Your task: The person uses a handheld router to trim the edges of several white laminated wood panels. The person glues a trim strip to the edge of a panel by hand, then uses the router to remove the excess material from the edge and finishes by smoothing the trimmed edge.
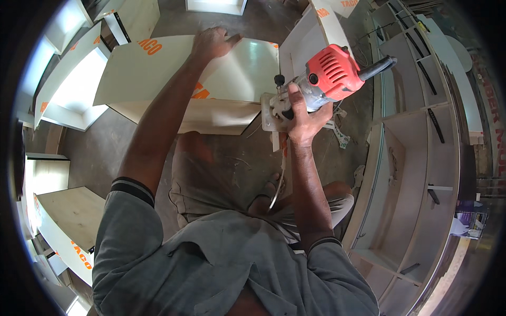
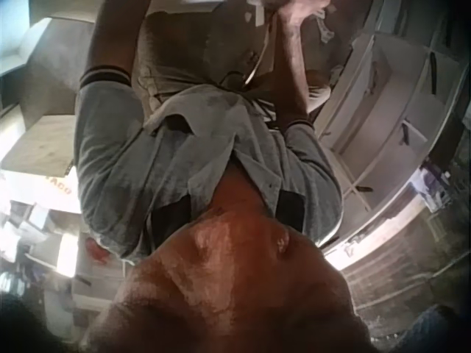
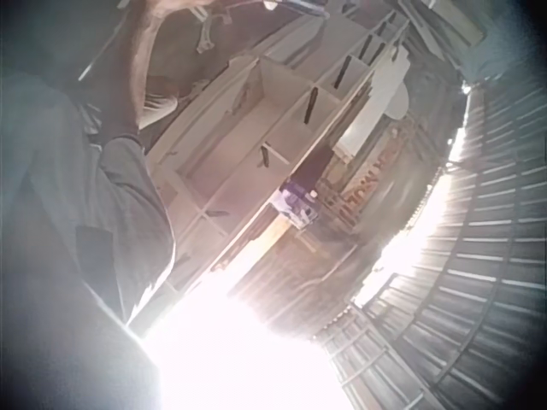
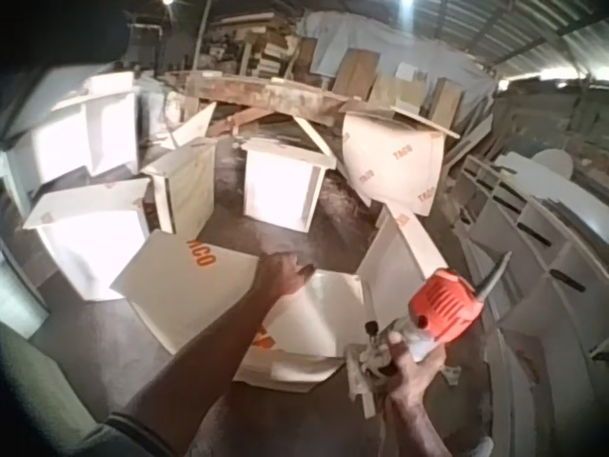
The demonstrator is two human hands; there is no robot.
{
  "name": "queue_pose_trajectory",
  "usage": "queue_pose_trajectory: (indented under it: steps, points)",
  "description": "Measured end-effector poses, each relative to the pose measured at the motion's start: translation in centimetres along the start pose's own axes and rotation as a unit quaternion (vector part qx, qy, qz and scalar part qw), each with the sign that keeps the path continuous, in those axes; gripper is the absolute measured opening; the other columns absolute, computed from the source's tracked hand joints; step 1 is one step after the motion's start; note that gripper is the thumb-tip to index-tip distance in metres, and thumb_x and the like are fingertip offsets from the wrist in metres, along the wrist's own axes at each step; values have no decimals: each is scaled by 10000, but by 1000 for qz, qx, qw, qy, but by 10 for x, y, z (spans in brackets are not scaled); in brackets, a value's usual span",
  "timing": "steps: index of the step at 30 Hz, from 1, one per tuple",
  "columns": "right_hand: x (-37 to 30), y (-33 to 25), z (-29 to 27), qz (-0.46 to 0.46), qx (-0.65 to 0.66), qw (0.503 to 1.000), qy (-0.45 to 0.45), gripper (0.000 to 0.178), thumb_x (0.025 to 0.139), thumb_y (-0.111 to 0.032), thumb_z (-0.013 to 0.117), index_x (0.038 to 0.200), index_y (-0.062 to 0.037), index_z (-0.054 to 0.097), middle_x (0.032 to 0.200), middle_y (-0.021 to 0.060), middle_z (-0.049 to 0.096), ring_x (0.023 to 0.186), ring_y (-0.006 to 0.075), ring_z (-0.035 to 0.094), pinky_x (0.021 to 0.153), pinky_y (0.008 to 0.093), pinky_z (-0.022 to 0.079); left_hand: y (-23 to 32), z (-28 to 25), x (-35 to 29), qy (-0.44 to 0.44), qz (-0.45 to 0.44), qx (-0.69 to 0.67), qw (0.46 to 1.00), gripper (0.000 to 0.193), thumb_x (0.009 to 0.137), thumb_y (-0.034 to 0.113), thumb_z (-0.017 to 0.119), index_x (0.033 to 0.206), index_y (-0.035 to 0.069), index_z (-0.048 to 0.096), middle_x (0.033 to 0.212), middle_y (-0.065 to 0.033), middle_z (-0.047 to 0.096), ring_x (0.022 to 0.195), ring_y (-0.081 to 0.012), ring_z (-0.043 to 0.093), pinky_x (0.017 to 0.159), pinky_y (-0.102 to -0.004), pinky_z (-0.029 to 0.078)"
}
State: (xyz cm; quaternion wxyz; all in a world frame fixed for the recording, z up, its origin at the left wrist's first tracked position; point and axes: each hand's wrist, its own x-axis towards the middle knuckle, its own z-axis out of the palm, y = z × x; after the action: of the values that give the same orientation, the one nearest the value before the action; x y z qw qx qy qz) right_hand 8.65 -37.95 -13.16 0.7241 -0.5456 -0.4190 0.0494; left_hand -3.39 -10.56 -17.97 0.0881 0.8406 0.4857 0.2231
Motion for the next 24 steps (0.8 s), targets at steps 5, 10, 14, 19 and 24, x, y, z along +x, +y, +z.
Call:
queue_pose_trajectory:
  steps: [5, 10, 14, 19, 24]
  points:
    - [4, -1, 2, -51, -30, 998, -29, 416, 813, -189, 774, 1113, 32, 589, 969, 64, 627, 869, 164, 576, 849, 316, 460, 16, -13, -3, 1, 0, 8, 1000, 713, 915, 703, 495, 1221, 85, 680, 1175, -88, 724, 1101, -224, 669, 989, -415, 391]
    - [9, 3, 3, -61, -34, 997, -28, 393, 812, -208, 748, 1092, 40, 628, 977, 110, 672, 885, 209, 628, 856, 349, 493, 25, -18, -7, 2, -32, 25, 999, 687, 926, 620, 533, 1171, -5, 678, 1181, -204, 695, 1177, -311, 623, 1036, -483, 407]
    - [8, 6, 8, -62, -25, 997, -28, 383, 820, -210, 735, 1092, 40, 632, 974, 109, 672, 882, 208, 628, 847, 350, 493, 16, -10, -6, 58, -28, 43, 997, 745, 921, 684, 488, 1203, 19, 673, 1184, -169, 705, 1171, -284, 631, 1048, -481, 380]
    - [13, 11, 1, -84, -69, 994, -30, 368, 848, -242, 702, 1076, 40, 639, 962, 111, 670, 871, 211, 622, 838, 347, 488, 25, -15, -7, 18, -28, 14, 999, 692, 925, 664, 507, 1224, 60, 665, 1198, -140, 704, 1167, -272, 632, 1064, -467, 363]
    - [14, 5, 2, -78, -41, 996, -30, 388, 809, -170, 795, 1084, 21, 601, 951, 72, 642, 855, 172, 596, 833, 334, 479, 29, -21, -9, -7, -31, 4, 999, 685, 928, 660, 509, 1218, 59, 664, 1193, -141, 705, 1165, -271, 632, 1057, -467, 367]
